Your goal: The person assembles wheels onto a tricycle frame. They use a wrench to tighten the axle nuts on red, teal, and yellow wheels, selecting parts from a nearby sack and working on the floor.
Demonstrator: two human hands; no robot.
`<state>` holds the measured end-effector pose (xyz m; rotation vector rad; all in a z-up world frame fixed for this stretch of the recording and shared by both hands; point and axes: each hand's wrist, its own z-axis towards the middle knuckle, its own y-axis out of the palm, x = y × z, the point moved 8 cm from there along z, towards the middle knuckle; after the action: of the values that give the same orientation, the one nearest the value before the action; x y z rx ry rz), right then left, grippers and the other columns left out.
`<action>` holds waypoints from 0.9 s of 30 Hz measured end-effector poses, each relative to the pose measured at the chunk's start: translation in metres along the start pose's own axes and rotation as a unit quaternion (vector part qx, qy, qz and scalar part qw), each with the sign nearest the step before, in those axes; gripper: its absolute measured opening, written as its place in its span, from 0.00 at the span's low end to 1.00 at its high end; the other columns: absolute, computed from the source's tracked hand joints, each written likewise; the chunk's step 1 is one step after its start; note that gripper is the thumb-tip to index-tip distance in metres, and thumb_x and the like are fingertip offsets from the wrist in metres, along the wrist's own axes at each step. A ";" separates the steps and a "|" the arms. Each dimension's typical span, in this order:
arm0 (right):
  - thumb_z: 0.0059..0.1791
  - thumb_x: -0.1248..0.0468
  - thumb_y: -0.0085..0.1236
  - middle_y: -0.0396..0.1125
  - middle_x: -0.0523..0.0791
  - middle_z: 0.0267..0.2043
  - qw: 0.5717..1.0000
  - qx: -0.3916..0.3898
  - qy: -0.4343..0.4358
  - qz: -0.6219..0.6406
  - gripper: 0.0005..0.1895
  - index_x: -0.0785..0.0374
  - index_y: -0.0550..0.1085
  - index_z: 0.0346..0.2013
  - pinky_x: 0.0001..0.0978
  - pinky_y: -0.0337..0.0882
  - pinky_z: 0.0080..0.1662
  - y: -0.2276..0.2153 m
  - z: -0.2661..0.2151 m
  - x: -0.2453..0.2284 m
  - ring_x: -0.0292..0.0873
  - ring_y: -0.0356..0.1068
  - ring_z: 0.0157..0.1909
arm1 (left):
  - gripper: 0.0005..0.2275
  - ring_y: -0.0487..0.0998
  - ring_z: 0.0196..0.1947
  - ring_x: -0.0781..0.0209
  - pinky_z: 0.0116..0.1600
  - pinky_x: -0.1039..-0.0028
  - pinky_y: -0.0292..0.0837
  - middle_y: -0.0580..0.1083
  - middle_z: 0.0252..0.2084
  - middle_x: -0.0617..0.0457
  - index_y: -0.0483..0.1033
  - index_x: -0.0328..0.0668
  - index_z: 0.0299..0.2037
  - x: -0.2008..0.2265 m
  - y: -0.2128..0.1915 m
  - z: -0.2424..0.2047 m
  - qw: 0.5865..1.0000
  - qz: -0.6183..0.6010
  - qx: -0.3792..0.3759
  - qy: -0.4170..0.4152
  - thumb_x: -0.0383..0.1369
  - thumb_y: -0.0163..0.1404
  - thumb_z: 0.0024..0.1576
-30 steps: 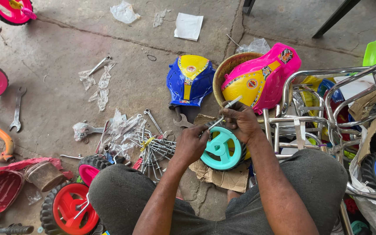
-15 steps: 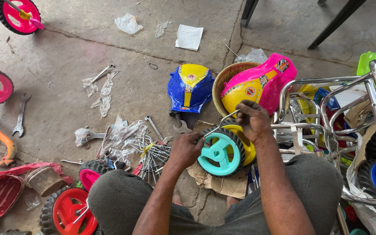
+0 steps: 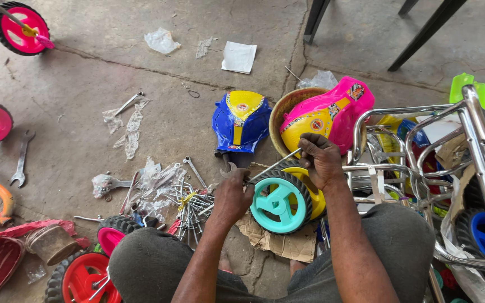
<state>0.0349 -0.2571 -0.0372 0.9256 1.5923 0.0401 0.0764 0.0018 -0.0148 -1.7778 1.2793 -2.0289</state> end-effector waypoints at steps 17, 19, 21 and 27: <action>0.47 0.70 0.63 0.72 0.42 0.31 0.991 0.074 -0.059 0.089 0.07 0.62 0.77 0.40 0.26 0.69 0.30 -0.026 0.006 -0.002 0.36 0.71 0.31 | 0.16 0.83 0.36 0.54 0.41 0.64 0.79 0.81 0.40 0.43 0.78 0.37 0.46 -0.005 -0.014 0.005 0.995 -0.064 0.063 0.040 0.35 0.62 0.51; 0.48 0.66 0.63 0.70 0.42 0.28 0.995 0.099 0.003 0.000 0.07 0.61 0.77 0.40 0.27 0.67 0.28 -0.015 -0.004 0.020 0.36 0.68 0.28 | 0.15 0.83 0.33 0.57 0.39 0.66 0.80 0.81 0.38 0.45 0.79 0.36 0.45 -0.008 -0.013 0.007 0.991 -0.102 0.083 0.023 0.34 0.62 0.51; 0.47 0.62 0.61 0.69 0.41 0.28 0.995 0.034 0.085 -0.035 0.10 0.62 0.76 0.40 0.27 0.67 0.27 0.012 -0.019 0.052 0.35 0.69 0.27 | 0.14 0.83 0.31 0.59 0.37 0.67 0.79 0.81 0.36 0.46 0.78 0.35 0.44 -0.012 -0.009 0.007 0.985 -0.149 0.089 -0.010 0.34 0.61 0.52; 0.47 0.60 0.65 0.64 0.38 0.26 0.965 -0.158 0.153 -0.141 0.12 0.61 0.76 0.42 0.24 0.59 0.25 0.080 -0.060 0.081 0.30 0.57 0.22 | 0.15 0.81 0.31 0.60 0.35 0.70 0.78 0.81 0.38 0.46 0.79 0.35 0.48 -0.002 -0.012 0.004 0.961 -0.253 0.114 0.009 0.32 0.61 0.53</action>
<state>0.0309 -0.1287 -0.0471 0.4525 1.9235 0.2399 0.0853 0.0092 -0.0085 -2.1303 0.5888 -2.3246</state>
